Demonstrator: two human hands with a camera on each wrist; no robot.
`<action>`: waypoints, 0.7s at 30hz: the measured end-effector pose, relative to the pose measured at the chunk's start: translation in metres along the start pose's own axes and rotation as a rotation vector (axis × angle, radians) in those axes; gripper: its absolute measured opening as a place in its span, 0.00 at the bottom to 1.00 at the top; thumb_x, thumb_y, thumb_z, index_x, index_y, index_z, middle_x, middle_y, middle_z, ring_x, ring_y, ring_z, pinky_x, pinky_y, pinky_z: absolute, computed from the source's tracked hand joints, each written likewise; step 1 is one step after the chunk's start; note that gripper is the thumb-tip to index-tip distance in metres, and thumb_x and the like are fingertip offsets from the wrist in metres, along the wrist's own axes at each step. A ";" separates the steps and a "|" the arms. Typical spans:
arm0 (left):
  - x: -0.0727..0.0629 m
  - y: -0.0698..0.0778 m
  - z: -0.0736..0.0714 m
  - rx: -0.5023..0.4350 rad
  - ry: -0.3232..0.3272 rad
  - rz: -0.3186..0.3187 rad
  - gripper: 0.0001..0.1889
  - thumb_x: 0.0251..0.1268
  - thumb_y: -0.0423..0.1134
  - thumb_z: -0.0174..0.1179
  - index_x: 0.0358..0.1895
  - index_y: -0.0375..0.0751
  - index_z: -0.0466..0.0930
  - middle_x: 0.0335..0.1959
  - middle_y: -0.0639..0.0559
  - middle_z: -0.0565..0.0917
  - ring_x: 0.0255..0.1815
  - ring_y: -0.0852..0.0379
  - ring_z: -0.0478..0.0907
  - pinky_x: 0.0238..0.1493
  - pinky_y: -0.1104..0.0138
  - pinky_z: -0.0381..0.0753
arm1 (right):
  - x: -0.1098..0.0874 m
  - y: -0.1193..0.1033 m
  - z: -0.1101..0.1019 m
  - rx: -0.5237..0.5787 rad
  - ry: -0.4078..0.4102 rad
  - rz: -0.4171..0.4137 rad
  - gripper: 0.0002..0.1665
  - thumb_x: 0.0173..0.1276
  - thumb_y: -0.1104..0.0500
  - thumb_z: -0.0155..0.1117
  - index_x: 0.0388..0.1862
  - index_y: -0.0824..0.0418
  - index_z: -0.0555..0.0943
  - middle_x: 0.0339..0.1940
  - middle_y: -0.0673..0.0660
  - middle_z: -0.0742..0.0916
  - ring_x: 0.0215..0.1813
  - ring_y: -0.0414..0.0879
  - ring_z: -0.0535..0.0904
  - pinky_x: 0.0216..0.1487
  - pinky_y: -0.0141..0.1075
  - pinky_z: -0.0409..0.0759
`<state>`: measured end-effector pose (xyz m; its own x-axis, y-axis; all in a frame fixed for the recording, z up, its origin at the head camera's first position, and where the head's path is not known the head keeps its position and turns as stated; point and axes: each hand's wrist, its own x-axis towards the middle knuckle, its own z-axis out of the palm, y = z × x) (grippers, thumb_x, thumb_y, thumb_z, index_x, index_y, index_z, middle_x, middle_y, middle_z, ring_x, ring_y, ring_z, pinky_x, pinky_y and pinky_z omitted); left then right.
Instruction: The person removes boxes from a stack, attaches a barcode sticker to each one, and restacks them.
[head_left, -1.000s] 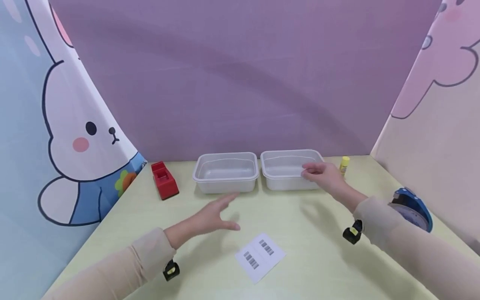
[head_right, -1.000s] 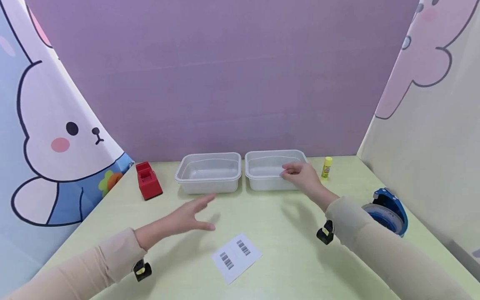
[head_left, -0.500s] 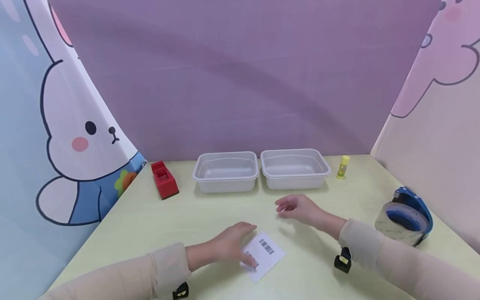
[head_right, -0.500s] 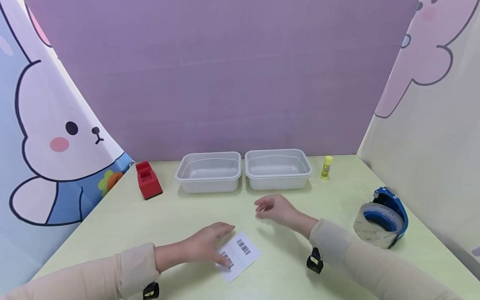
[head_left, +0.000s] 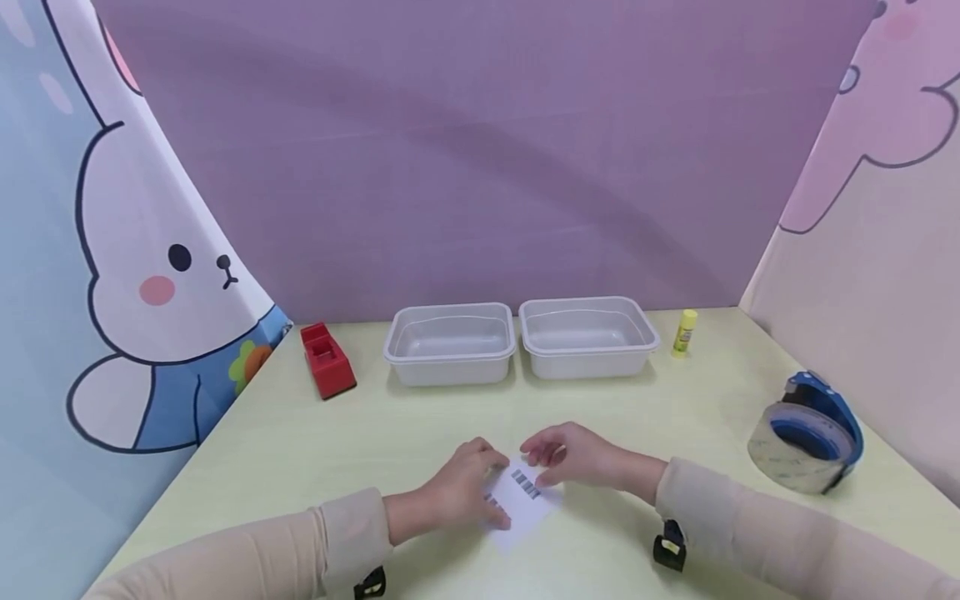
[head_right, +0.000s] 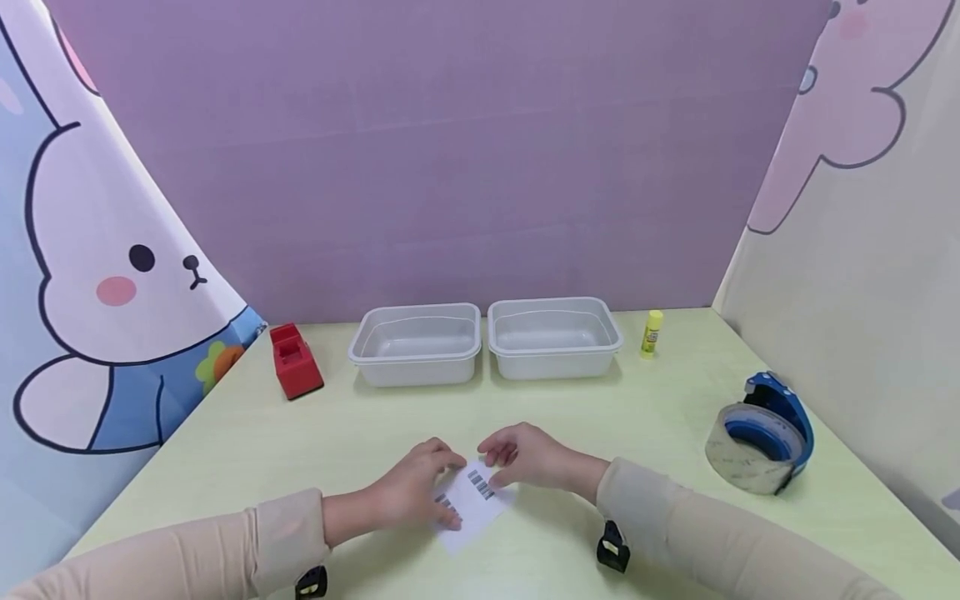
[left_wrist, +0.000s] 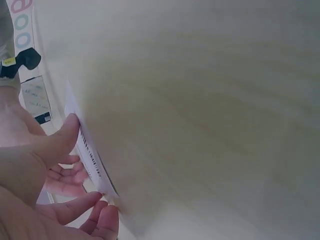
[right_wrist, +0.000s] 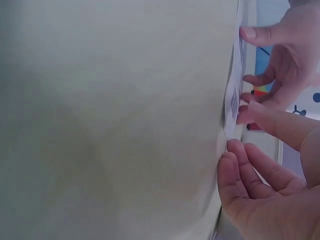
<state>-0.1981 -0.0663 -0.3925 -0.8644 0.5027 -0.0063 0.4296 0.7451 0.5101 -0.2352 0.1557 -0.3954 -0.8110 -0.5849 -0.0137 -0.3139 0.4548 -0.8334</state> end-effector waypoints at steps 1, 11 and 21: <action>0.001 0.000 0.000 -0.005 0.002 0.000 0.39 0.35 0.45 0.80 0.56 0.36 0.78 0.48 0.51 0.75 0.50 0.54 0.71 0.50 0.67 0.76 | 0.000 -0.001 0.001 0.006 -0.003 0.002 0.26 0.52 0.69 0.72 0.52 0.71 0.80 0.41 0.61 0.86 0.44 0.48 0.80 0.46 0.29 0.80; 0.010 0.003 -0.003 -0.061 -0.023 -0.081 0.38 0.30 0.35 0.81 0.53 0.33 0.76 0.39 0.47 0.79 0.39 0.56 0.73 0.43 0.67 0.78 | -0.004 -0.004 0.008 -0.021 0.040 -0.013 0.27 0.49 0.70 0.72 0.51 0.70 0.80 0.43 0.62 0.83 0.42 0.48 0.77 0.40 0.28 0.79; 0.013 0.002 -0.004 -0.148 -0.013 -0.082 0.36 0.25 0.29 0.81 0.45 0.38 0.71 0.41 0.48 0.75 0.44 0.54 0.69 0.49 0.62 0.76 | 0.000 0.000 0.006 -0.032 0.014 -0.033 0.26 0.51 0.69 0.73 0.52 0.68 0.80 0.41 0.58 0.84 0.41 0.47 0.76 0.41 0.28 0.77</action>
<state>-0.2094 -0.0596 -0.3883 -0.8912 0.4492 -0.0634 0.3141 0.7118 0.6283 -0.2319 0.1516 -0.3989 -0.8066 -0.5907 0.0214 -0.3559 0.4565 -0.8154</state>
